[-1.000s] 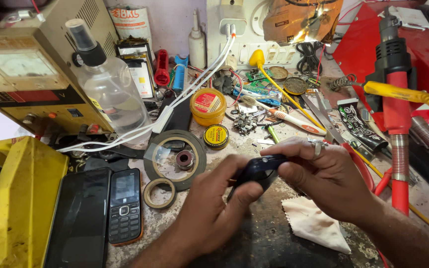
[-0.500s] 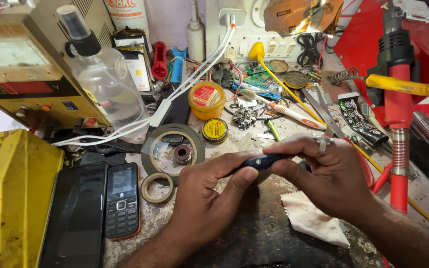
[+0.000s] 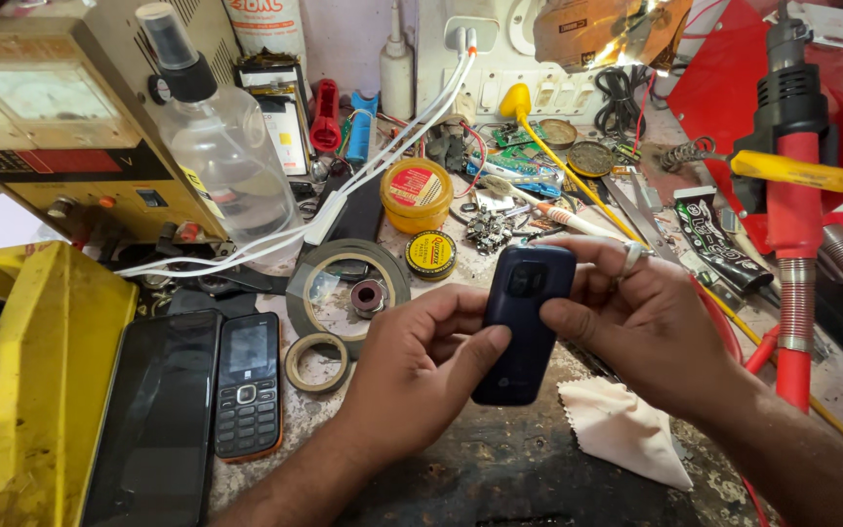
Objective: The person pries open the back cover of a feature phone, removes the battery, and uses a green screwdriver-like tool to work on the phone's internal components. They reassemble the phone, test its flashlight, and power it on to check the screen at the end.
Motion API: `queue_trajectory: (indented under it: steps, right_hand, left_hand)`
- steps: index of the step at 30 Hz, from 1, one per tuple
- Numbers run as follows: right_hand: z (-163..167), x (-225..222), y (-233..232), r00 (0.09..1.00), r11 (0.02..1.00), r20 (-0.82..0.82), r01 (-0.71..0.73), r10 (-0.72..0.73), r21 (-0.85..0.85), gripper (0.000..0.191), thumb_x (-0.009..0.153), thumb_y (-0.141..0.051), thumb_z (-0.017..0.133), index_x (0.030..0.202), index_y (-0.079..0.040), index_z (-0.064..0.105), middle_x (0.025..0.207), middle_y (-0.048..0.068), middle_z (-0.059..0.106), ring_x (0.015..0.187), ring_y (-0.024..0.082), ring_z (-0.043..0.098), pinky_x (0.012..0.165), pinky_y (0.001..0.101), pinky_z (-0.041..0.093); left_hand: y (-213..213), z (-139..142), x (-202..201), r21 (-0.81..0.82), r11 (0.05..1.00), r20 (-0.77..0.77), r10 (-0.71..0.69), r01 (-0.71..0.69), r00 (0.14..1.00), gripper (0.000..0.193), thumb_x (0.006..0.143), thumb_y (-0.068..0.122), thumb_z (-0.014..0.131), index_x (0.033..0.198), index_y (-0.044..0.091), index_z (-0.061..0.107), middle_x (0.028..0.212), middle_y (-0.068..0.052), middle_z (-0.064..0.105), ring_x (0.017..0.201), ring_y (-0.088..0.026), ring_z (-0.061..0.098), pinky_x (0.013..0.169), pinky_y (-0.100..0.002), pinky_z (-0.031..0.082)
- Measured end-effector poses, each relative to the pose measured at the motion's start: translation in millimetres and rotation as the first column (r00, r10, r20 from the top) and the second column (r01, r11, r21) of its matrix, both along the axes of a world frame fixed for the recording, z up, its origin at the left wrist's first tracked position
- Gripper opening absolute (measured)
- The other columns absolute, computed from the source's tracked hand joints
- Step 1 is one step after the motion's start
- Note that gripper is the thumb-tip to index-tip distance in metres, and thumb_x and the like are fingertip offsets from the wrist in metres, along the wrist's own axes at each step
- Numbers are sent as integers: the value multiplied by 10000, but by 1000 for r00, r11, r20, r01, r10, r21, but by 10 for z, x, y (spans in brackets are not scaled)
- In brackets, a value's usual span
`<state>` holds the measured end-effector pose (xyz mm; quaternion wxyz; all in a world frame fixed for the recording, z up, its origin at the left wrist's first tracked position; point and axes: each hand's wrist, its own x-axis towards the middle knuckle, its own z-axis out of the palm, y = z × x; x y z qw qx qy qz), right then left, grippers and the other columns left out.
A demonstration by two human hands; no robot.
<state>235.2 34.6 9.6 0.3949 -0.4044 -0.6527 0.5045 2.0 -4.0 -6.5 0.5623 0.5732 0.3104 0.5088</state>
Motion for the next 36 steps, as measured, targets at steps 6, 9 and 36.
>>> queue_trajectory:
  steps: [6,9,36]
  right_hand:
    - [5,-94,-20,985,981,-83,-160,152,-106,550,904,-62,681,1425,-7,516,1197,79,710,1060,114,690,914,290,593]
    - [9,-101,-38,964,955,-94,-259,248,-141,631,927,-99,652,1510,-58,415,1231,49,681,1088,94,671,935,288,575]
    - [62,-23,-196,990,941,127,8,-54,337,407,813,-65,811,1210,-32,725,1241,135,773,1158,195,735,993,344,619]
  left_hand:
    - [-40,94,6,-7,990,-329,133,-143,935,290,942,157,669,1215,61,655,853,-85,805,721,-87,745,606,-242,587]
    - [-31,47,8,37,990,-137,140,-137,981,235,993,155,659,1182,21,621,952,-72,808,819,-72,749,679,-232,614]
    - [-64,-24,-95,377,907,17,194,-186,981,232,916,70,821,1135,26,758,1137,-99,778,1062,-140,741,956,-280,596]
